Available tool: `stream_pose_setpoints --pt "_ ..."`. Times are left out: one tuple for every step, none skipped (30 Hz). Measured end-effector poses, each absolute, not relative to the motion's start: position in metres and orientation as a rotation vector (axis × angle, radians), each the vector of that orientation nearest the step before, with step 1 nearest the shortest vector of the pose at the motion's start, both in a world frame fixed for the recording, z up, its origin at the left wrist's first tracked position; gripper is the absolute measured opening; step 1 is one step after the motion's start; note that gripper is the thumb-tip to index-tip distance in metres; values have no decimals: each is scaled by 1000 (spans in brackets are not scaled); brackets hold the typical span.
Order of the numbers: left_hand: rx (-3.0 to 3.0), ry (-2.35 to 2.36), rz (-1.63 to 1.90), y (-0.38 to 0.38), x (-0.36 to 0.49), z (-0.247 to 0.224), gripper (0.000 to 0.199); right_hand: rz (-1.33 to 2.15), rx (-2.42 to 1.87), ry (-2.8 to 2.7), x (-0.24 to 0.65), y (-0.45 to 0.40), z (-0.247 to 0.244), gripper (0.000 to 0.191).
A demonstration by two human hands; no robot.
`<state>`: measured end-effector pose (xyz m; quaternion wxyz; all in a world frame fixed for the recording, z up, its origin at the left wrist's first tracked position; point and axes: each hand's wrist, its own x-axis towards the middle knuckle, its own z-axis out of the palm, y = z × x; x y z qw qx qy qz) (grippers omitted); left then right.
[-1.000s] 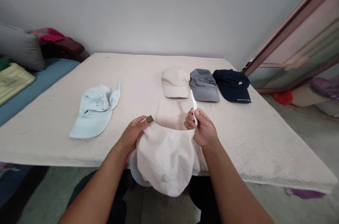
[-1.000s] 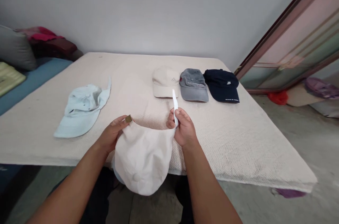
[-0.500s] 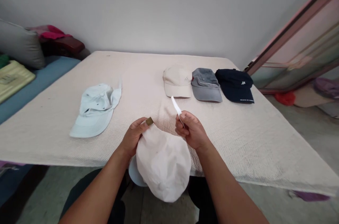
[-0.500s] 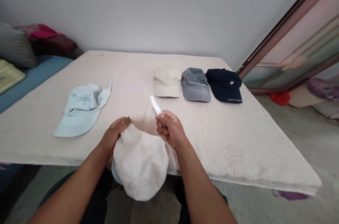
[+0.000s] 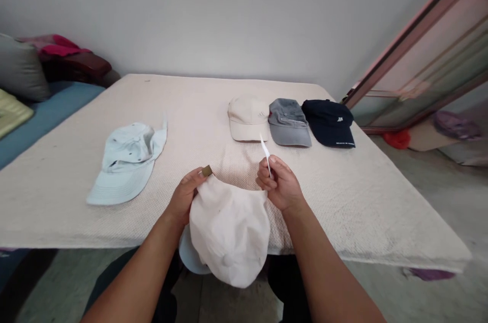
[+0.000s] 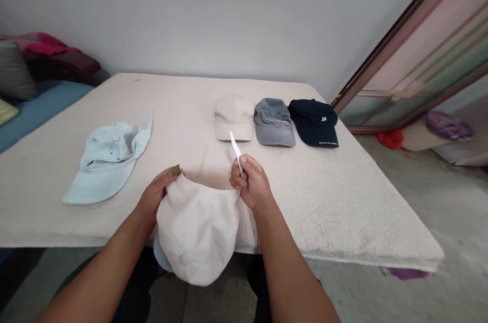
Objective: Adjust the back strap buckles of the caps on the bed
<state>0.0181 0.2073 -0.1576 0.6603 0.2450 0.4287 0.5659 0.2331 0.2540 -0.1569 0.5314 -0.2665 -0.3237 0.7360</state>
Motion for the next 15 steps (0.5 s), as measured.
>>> stream_pose_setpoints --pt "576 976 1266 207 19 -157 15 1758 -640 -788 236 253 -156 18" --pt "596 982 1253 206 20 -156 14 1767 -650 -812 238 252 -155 20" --pt "612 985 1241 205 21 -155 13 1787 -662 -843 239 250 -154 21" --pt "624 984 1227 204 22 -154 13 1817 -675 -882 240 248 -153 22" --pt "634 979 1210 203 23 -154 13 1853 -689 -926 240 245 -153 24" --pt "641 973 1190 202 23 -154 13 1895 -705 -973 239 243 -152 24" --pt "645 970 1171 201 24 -154 14 1936 -721 -1016 238 240 -152 24" --pt "645 969 1153 200 25 -154 15 1971 -736 -1052 237 238 -152 24" --pt "642 973 1139 199 25 -154 16 2000 -749 -1080 235 237 -152 24" --pt "635 976 1129 198 25 -155 17 2023 -760 -1102 234 235 -152 24" --pt "628 977 1123 198 25 -155 17 2041 -770 -1118 232 235 -152 24" --pt "621 973 1118 197 25 -155 17 2053 -778 -1135 231 234 -152 25" --pt "615 964 1115 197 25 -155 17 2058 -788 -1152 230 234 -152 25" --pt "611 951 1115 196 24 -155 16 2057 -799 -1172 229 235 -152 25" --pt "608 936 1119 196 24 -155 16 2051 -809 -1194 228 235 -153 25"
